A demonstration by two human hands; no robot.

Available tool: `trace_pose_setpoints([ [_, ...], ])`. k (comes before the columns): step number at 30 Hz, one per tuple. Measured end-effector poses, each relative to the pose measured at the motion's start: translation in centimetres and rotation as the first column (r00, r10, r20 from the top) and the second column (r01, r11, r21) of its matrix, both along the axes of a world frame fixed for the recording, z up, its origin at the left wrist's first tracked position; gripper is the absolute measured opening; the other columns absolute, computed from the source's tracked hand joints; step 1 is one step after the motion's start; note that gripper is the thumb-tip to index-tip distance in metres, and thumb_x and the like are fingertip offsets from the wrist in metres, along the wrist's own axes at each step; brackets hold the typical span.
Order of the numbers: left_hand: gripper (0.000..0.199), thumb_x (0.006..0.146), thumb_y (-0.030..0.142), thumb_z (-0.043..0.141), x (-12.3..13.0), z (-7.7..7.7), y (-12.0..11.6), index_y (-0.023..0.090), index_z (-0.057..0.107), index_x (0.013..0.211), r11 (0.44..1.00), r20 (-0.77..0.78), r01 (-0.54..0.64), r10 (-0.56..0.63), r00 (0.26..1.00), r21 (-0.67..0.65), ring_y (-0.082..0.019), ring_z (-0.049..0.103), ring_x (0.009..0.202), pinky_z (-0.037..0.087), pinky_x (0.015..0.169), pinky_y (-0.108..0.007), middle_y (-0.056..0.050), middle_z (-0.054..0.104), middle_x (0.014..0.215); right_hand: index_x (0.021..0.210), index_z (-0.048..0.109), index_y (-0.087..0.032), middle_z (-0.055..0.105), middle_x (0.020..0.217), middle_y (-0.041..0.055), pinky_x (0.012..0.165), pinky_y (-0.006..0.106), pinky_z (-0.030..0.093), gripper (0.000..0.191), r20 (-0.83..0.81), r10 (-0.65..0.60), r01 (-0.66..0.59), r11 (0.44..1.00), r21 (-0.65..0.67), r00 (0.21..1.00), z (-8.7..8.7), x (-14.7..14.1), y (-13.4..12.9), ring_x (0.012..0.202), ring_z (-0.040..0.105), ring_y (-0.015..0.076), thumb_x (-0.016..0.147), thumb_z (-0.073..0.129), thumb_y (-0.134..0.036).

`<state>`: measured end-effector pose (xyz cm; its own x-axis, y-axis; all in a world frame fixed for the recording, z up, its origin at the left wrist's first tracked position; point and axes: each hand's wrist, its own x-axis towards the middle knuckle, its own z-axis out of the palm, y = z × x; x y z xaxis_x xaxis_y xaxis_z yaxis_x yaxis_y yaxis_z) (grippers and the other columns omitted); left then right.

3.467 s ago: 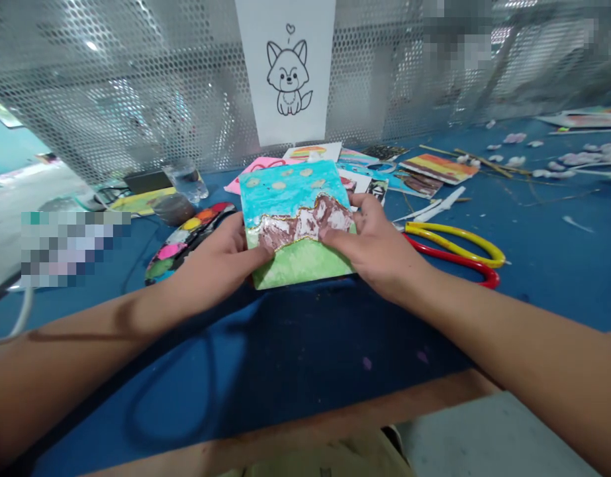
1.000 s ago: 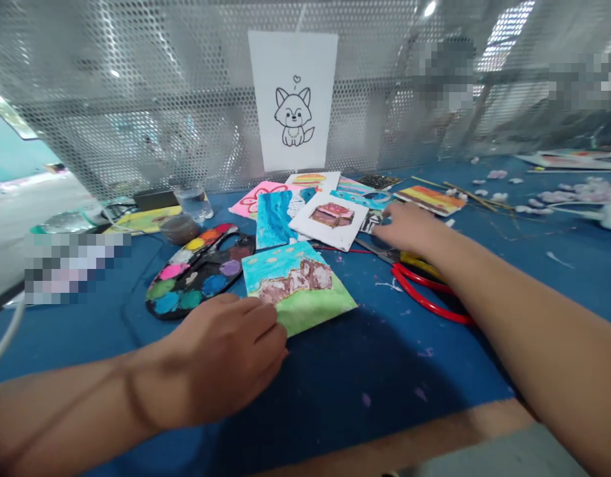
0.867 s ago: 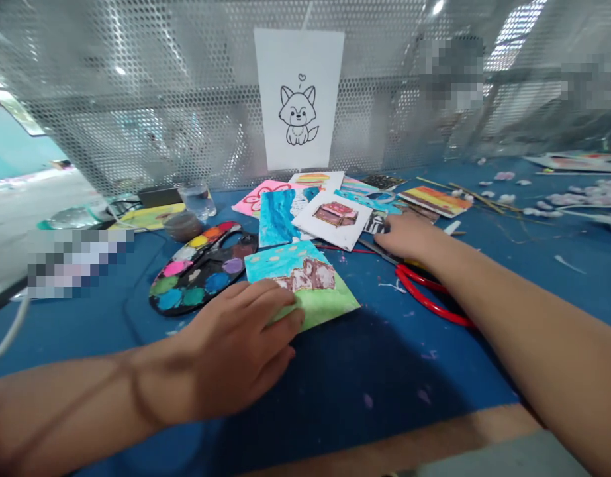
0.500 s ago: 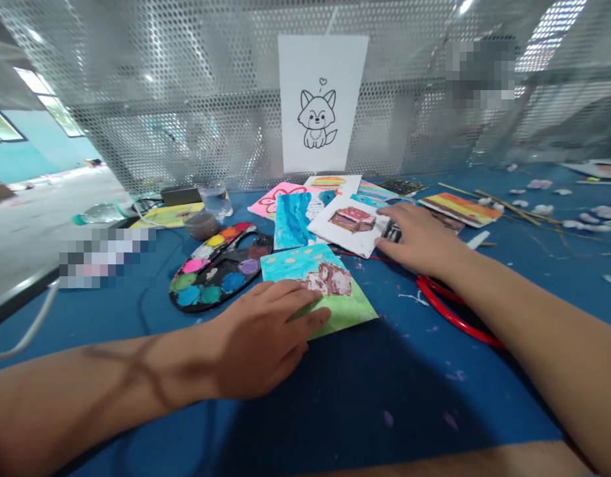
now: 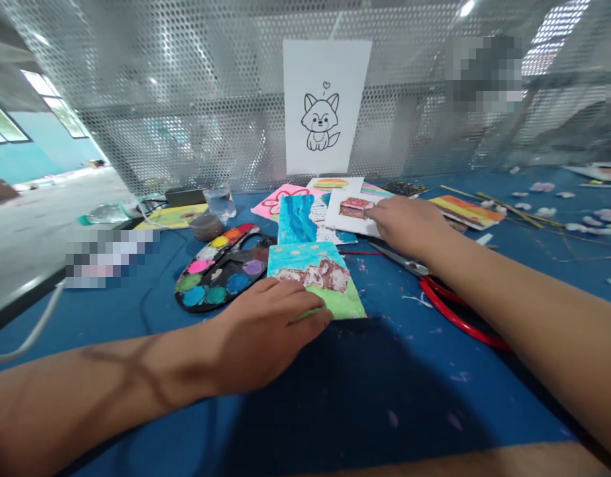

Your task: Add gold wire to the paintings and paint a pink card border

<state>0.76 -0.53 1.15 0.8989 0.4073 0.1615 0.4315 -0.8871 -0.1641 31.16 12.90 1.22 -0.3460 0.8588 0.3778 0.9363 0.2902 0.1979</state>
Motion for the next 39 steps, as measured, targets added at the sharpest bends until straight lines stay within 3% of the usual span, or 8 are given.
trace_pose_setpoints([
  [5,0.037,0.097,0.033,0.057,-0.1,0.2,-0.1,0.016,0.059,0.131,0.977,0.039,-0.203,0.206,0.978,-0.070,-0.035,0.055,0.120,0.052,0.090,-0.051,-0.013,0.058,0.134,0.133,0.065,-0.019,0.067,0.124,0.0160,0.094,0.047,0.048,0.056,0.010,-0.044,0.045,0.991,-0.127,0.999,0.7,-2.0,1.4,0.114,0.060,0.0346,0.083,0.061,-0.046],
  [11,0.030,0.099,0.026,0.049,-0.1,-0.4,-0.1,0.015,0.060,0.125,0.997,0.049,-0.069,0.068,0.996,0.015,-0.032,0.056,0.119,0.051,0.093,-0.049,-0.013,0.062,0.128,0.135,0.064,-0.022,0.062,0.131,0.0195,0.095,0.057,0.041,0.049,0.045,-0.133,0.131,0.991,0.039,0.990,0.6,-3.0,2.0,0.121,0.052,0.0409,0.093,0.044,-0.034],
  [16,0.026,0.100,0.028,0.050,-0.3,-0.3,0.3,0.016,0.062,0.120,0.995,0.048,-0.081,0.078,0.996,0.051,-0.031,0.057,0.116,0.050,0.088,-0.046,-0.010,0.063,0.124,0.139,0.061,-0.029,0.052,0.145,0.0161,0.098,0.054,0.041,0.072,0.022,0.001,0.001,0.995,-0.095,1.000,-0.2,-3.1,2.3,0.131,0.046,0.0427,0.076,0.069,-0.061],
  [22,0.020,0.100,0.019,0.046,-0.5,-0.3,0.8,0.017,0.062,0.112,0.988,0.076,-0.044,0.033,0.997,0.148,-0.026,0.060,0.105,0.046,0.078,-0.041,-0.006,0.065,0.114,0.110,0.074,-0.023,0.065,0.131,0.0136,0.101,0.054,0.034,0.036,0.181,0.077,-0.089,0.994,0.060,0.980,0.3,-3.9,1.7,0.128,0.049,0.0356,0.098,0.042,-0.033],
  [27,0.017,0.097,0.023,0.050,-0.5,-0.4,0.6,0.018,0.062,0.107,0.990,0.067,-0.036,0.027,0.997,0.134,-0.024,0.060,0.089,0.043,0.068,-0.040,-0.005,0.062,0.097,0.120,0.068,-0.015,0.067,0.125,0.0220,0.086,0.049,0.046,0.050,-0.060,-0.213,0.206,0.972,-0.110,0.975,0.5,-5.9,1.2,0.116,0.061,0.0392,0.098,0.039,-0.050],
  [30,0.018,0.097,0.020,0.047,-0.2,-0.4,0.3,0.018,0.063,0.104,0.987,0.036,-0.008,0.003,0.999,0.162,-0.023,0.058,0.082,0.042,0.065,-0.040,-0.005,0.060,0.092,0.122,0.064,-0.014,0.067,0.125,0.0247,0.090,0.055,0.046,0.066,-0.420,-0.355,0.247,0.924,-0.291,0.835,-0.2,-7.0,1.9,0.116,0.060,0.0456,0.076,0.071,-0.062],
  [33,0.019,0.097,0.018,0.048,-0.2,-0.6,-0.2,0.017,0.065,0.106,0.975,0.040,0.035,-0.045,0.998,0.219,-0.021,0.055,0.078,0.041,0.066,-0.040,-0.004,0.059,0.089,0.106,0.064,-0.017,0.069,0.114,0.0198,0.091,0.054,0.048,0.064,-0.699,-0.341,0.155,0.936,-0.317,0.629,-0.6,-7.5,3.1,0.111,0.061,0.0434,0.053,0.091,-0.042],
  [39,0.017,0.100,0.017,0.052,-0.1,-1.2,-1.0,0.016,0.070,0.100,0.938,0.156,0.189,-0.242,0.958,0.291,-0.016,0.053,0.074,0.037,0.061,-0.035,-0.003,0.061,0.087,0.120,0.046,-0.019,0.063,0.093,0.0075,0.066,0.038,0.052,0.052,-0.966,-0.213,0.005,0.977,-0.215,0.147,-0.1,-6.4,5.1,0.076,0.059,0.0198,0.079,0.074,-0.036],
])
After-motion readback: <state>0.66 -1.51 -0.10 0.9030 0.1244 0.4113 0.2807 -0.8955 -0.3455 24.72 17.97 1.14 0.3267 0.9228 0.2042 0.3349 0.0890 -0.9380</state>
